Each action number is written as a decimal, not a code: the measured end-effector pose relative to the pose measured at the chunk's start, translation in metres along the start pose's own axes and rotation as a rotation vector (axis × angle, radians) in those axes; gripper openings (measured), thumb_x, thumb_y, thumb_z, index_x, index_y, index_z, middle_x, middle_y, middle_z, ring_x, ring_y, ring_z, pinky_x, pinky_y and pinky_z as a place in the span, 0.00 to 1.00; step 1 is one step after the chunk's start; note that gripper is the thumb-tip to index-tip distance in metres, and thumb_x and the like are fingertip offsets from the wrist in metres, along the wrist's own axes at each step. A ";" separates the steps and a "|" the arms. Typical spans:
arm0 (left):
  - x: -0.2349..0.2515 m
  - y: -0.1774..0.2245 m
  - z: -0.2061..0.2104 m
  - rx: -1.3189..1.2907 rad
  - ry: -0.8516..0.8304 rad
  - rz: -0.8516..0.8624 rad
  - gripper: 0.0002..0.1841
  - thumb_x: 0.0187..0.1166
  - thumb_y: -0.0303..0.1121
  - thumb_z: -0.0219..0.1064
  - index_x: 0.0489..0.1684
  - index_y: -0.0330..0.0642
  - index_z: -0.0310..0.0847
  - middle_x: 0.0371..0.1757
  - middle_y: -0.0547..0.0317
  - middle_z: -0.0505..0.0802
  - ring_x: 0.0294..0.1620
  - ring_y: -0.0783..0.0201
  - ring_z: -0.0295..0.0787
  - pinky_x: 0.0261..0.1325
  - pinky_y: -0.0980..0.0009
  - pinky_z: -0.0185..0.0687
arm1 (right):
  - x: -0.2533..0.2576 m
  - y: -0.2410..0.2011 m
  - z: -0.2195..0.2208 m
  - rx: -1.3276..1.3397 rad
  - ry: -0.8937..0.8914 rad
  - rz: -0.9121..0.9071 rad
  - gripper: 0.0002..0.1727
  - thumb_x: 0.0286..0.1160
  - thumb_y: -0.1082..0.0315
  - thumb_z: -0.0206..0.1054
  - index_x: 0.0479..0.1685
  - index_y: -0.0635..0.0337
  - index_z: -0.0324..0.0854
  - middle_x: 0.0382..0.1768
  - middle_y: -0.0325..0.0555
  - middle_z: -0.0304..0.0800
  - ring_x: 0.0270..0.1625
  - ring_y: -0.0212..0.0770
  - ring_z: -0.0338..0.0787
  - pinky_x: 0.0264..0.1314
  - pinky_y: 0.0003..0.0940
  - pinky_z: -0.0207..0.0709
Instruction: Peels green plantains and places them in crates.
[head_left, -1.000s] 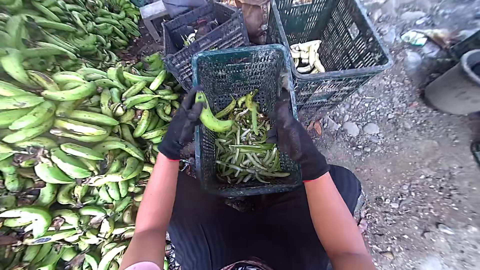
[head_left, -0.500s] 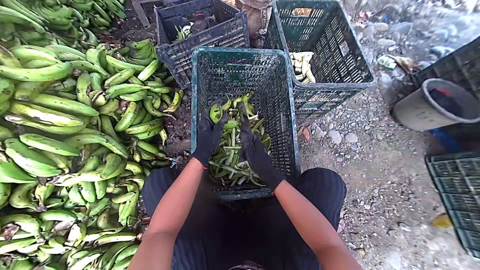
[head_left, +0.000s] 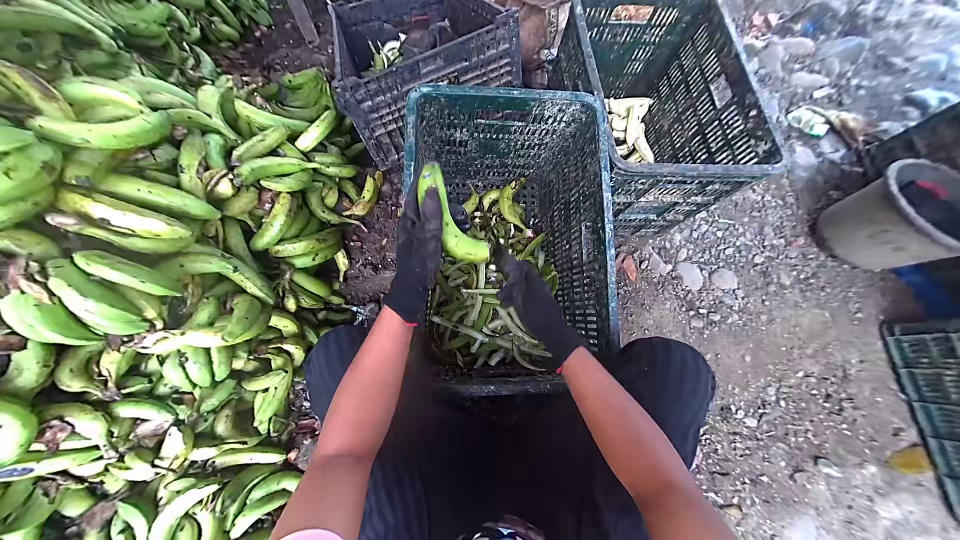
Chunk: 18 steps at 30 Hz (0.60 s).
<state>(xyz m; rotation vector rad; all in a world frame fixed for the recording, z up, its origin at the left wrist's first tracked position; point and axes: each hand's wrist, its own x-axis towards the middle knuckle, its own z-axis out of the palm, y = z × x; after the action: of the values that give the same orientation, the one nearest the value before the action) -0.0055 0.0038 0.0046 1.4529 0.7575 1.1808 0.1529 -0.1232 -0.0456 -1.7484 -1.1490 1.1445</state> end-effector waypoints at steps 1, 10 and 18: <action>0.002 -0.004 -0.002 -0.023 -0.025 -0.038 0.36 0.90 0.58 0.37 0.83 0.36 0.58 0.40 0.60 0.90 0.37 0.67 0.89 0.45 0.66 0.90 | -0.001 -0.004 -0.006 -0.041 0.027 -0.069 0.36 0.90 0.35 0.41 0.86 0.47 0.66 0.62 0.54 0.89 0.57 0.53 0.89 0.57 0.60 0.81; -0.004 -0.002 -0.006 -0.363 -0.136 -0.378 0.48 0.83 0.66 0.12 0.52 0.39 0.77 0.24 0.57 0.90 0.20 0.65 0.87 0.23 0.71 0.86 | -0.001 -0.012 -0.016 -0.557 0.071 -0.493 0.45 0.73 0.19 0.38 0.83 0.29 0.75 0.62 0.63 0.86 0.65 0.70 0.82 0.61 0.74 0.71; -0.018 -0.026 0.011 -0.131 -0.034 -0.219 0.46 0.88 0.63 0.21 0.63 0.31 0.78 0.47 0.51 0.93 0.46 0.65 0.91 0.54 0.65 0.90 | 0.010 -0.020 -0.003 -0.518 0.232 -0.103 0.35 0.78 0.29 0.51 0.81 0.30 0.77 0.69 0.64 0.82 0.71 0.70 0.78 0.63 0.75 0.69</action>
<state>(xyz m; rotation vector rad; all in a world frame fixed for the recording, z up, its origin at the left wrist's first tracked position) 0.0032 -0.0103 -0.0246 1.2454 0.7801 1.0166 0.1522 -0.1076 -0.0292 -2.1081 -1.4552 0.5876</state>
